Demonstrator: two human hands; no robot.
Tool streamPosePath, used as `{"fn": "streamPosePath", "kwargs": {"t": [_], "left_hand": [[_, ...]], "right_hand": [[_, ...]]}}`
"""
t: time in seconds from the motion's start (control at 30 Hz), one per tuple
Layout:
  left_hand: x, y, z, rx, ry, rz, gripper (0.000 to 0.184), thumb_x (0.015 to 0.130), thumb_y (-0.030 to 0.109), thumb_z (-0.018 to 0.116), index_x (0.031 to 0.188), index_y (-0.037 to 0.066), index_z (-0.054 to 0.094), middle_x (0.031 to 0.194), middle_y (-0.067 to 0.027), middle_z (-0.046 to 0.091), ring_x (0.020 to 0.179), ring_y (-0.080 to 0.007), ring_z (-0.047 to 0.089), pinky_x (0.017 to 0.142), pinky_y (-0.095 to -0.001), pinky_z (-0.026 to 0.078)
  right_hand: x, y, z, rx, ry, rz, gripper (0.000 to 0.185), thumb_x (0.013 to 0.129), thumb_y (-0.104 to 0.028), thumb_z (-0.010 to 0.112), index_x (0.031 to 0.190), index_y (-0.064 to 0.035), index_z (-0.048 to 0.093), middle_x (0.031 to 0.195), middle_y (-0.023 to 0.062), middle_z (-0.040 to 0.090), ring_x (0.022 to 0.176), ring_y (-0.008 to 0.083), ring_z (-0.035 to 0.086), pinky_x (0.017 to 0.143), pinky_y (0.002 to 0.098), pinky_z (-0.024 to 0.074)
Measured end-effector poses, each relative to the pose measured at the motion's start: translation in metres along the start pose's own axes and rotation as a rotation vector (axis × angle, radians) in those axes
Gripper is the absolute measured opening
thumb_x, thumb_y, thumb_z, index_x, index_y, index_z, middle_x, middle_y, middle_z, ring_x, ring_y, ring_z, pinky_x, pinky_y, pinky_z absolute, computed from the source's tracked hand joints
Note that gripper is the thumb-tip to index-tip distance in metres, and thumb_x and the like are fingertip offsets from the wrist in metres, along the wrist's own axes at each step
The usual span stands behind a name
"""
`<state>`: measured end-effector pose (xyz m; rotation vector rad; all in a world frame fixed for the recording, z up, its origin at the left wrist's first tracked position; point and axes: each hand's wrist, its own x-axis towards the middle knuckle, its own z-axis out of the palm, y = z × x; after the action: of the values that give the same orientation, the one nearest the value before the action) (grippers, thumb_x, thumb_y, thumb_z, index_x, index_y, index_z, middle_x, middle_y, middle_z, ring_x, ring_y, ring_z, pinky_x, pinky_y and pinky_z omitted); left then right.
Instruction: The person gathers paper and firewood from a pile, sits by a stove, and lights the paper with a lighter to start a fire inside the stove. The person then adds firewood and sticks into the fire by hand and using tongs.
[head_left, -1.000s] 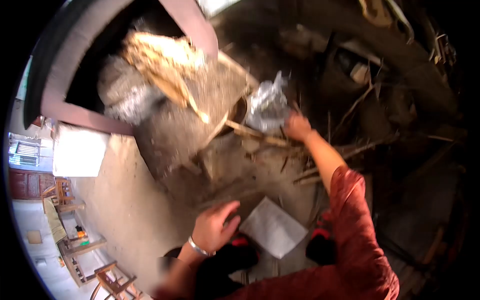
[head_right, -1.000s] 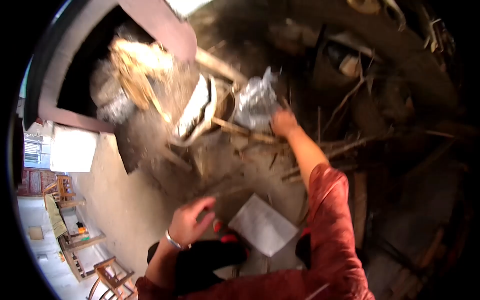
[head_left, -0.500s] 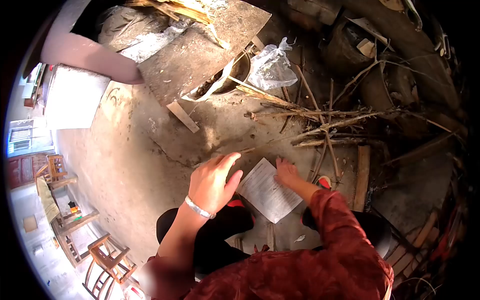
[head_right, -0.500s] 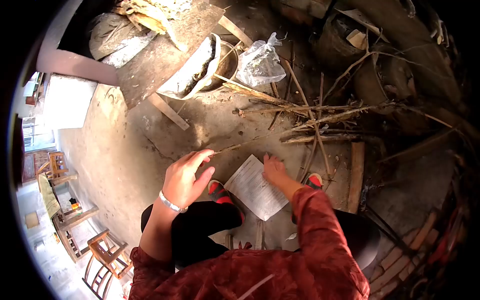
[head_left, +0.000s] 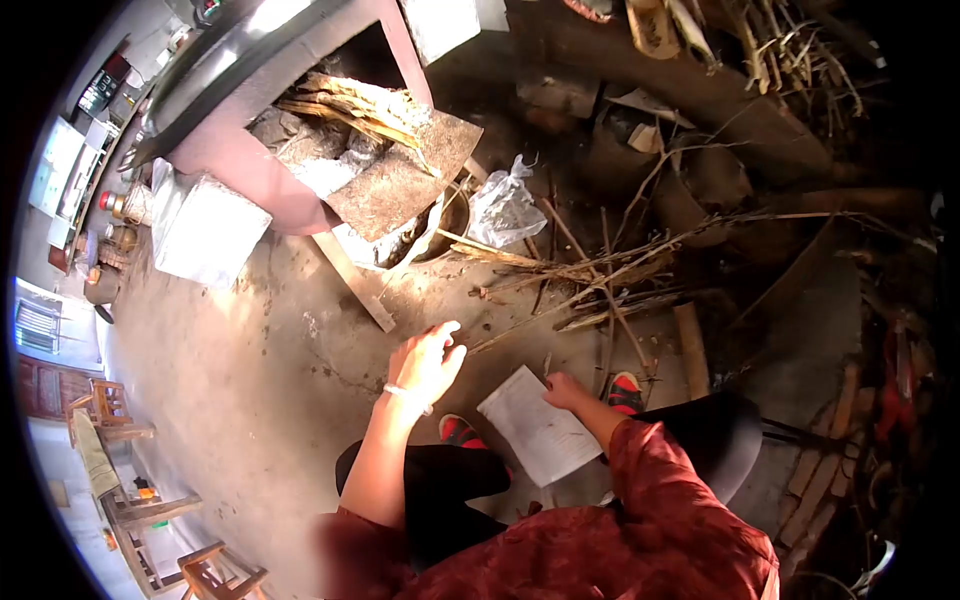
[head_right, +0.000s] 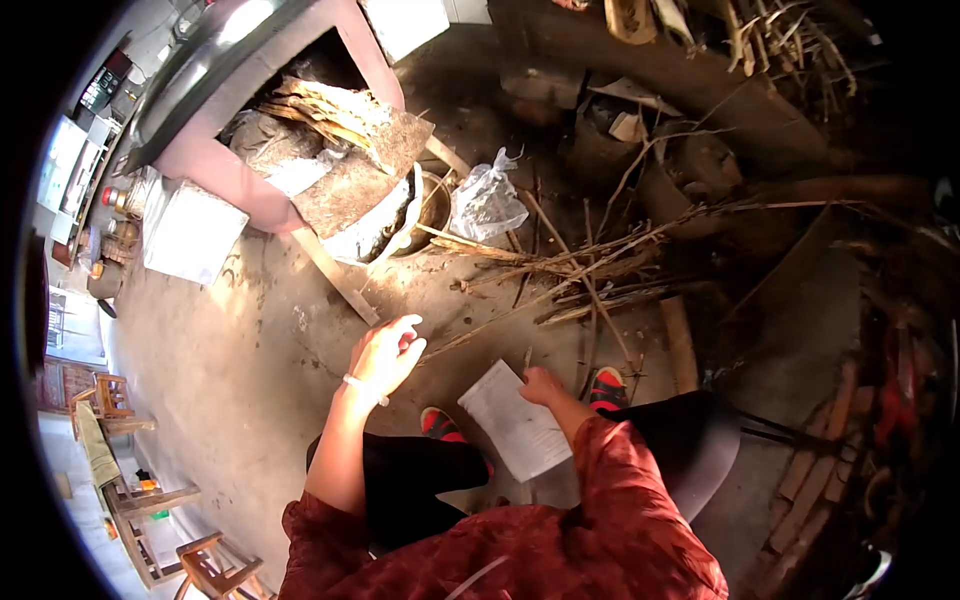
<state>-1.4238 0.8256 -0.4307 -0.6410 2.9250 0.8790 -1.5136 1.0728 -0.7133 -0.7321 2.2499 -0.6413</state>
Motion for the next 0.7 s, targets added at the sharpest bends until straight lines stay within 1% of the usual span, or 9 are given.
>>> {"fn": "streamPosePath", "kwargs": {"t": [0.1, 0.17, 0.27, 0.3, 0.4, 0.43, 0.5, 0.6, 0.7], "left_hand": [[-0.003, 0.002, -0.007, 0.051, -0.097, -0.043, 0.034, 0.079, 0.024, 0.059, 0.11, 0.011, 0.056, 0.091, -0.0102, 0.065, 0.085, -0.0288, 0.062, 0.072, -0.0379, 0.049], [-0.005, 0.003, -0.005, 0.039, -0.147, -0.089, 0.037, 0.08, 0.028, 0.058, 0.112, 0.011, 0.056, 0.093, -0.0111, 0.064, 0.088, -0.0284, 0.061, 0.074, -0.0376, 0.049], [0.0, 0.001, 0.006, 0.05, -0.213, -0.055, 0.04, 0.08, 0.028, 0.058, 0.113, 0.005, 0.055, 0.094, -0.0144, 0.064, 0.087, -0.0297, 0.061, 0.076, -0.0366, 0.047], [-0.002, 0.019, -0.005, -0.053, -0.36, -0.233, 0.054, 0.082, 0.033, 0.058, 0.128, 0.01, 0.044, 0.117, -0.0153, 0.056, 0.106, -0.0306, 0.055, 0.087, -0.0363, 0.044], [0.005, -0.016, 0.061, -0.11, 0.238, -0.181, 0.072, 0.08, 0.045, 0.057, 0.14, 0.023, 0.024, 0.141, -0.012, 0.032, 0.129, -0.0304, 0.032, 0.096, -0.0385, 0.041], [0.006, -0.006, 0.046, -0.297, 0.117, -0.187, 0.087, 0.078, 0.054, 0.057, 0.143, 0.026, 0.006, 0.149, -0.0114, 0.008, 0.137, -0.0293, 0.01, 0.106, -0.0358, 0.028], [-0.024, 0.047, 0.002, -0.647, -0.113, -0.434, 0.09, 0.079, 0.057, 0.056, 0.143, 0.024, 0.003, 0.148, -0.0144, 0.011, 0.137, -0.028, 0.012, 0.107, -0.0359, 0.024], [-0.013, 0.011, 0.047, -1.19, -0.305, -0.136, 0.095, 0.08, 0.043, 0.063, 0.143, 0.019, -0.003, 0.146, -0.0164, 0.017, 0.134, -0.0263, 0.02, 0.105, -0.0374, 0.026], [-0.029, 0.049, 0.049, -1.101, -0.189, -0.089, 0.098, 0.079, 0.014, 0.07, 0.143, 0.016, -0.004, 0.139, -0.0165, 0.032, 0.125, -0.0225, 0.035, 0.102, -0.0368, 0.032]], "right_hand": [[0.005, -0.061, -0.073, 0.113, 0.085, -0.109, 0.015, 0.066, -0.017, 0.057, 0.074, -0.0036, 0.059, 0.075, 0.018, 0.061, 0.07, 0.0348, 0.059, 0.064, 0.0402, 0.0479], [-0.004, -0.09, -0.118, 0.247, 0.2, -0.183, 0.03, 0.065, -0.016, 0.059, 0.09, -0.0009, 0.061, 0.077, 0.0182, 0.062, 0.071, 0.0315, 0.061, 0.066, 0.0367, 0.0484], [-0.041, -0.134, -0.181, 0.564, 0.177, -0.222, 0.028, 0.073, -0.005, 0.053, 0.098, 0.0029, 0.06, 0.08, 0.0099, 0.064, 0.071, 0.0148, 0.059, 0.067, 0.0278, 0.0471], [-0.052, -0.141, -0.191, 0.653, 0.189, -0.23, 0.025, 0.075, -0.002, 0.05, 0.097, 0.004, 0.06, 0.081, 0.0081, 0.064, 0.072, 0.0122, 0.058, 0.068, 0.0266, 0.0468], [-0.083, -0.156, -0.21, 0.829, 0.277, -0.332, 0.027, 0.079, 0.001, 0.042, 0.099, 0.004, 0.06, 0.086, 0.0051, 0.063, 0.075, 0.0091, 0.057, 0.071, 0.0245, 0.0473], [-0.093, -0.162, -0.212, 0.849, 0.299, -0.334, 0.027, 0.079, 0.001, 0.041, 0.099, 0.0038, 0.06, 0.086, 0.0047, 0.063, 0.075, 0.0088, 0.057, 0.071, 0.0244, 0.0471], [-0.101, -0.161, -0.208, 0.84, 0.349, -0.32, 0.029, 0.078, 0.001, 0.04, 0.1, 0.0026, 0.06, 0.085, 0.0037, 0.062, 0.075, 0.008, 0.055, 0.069, 0.0239, 0.0464], [-0.11, -0.174, -0.193, 1.188, 0.105, -0.154, 0.02, 0.086, -0.005, 0.047, 0.101, 0.0003, 0.058, 0.086, 0.0032, 0.062, 0.073, 0.0089, 0.056, 0.067, 0.0239, 0.0467], [-0.109, -0.18, -0.173, 1.189, -0.036, -0.237, 0.018, 0.087, -0.008, 0.047, 0.099, -0.0003, 0.058, 0.085, 0.0035, 0.062, 0.072, 0.0092, 0.056, 0.066, 0.0248, 0.0487]]}}
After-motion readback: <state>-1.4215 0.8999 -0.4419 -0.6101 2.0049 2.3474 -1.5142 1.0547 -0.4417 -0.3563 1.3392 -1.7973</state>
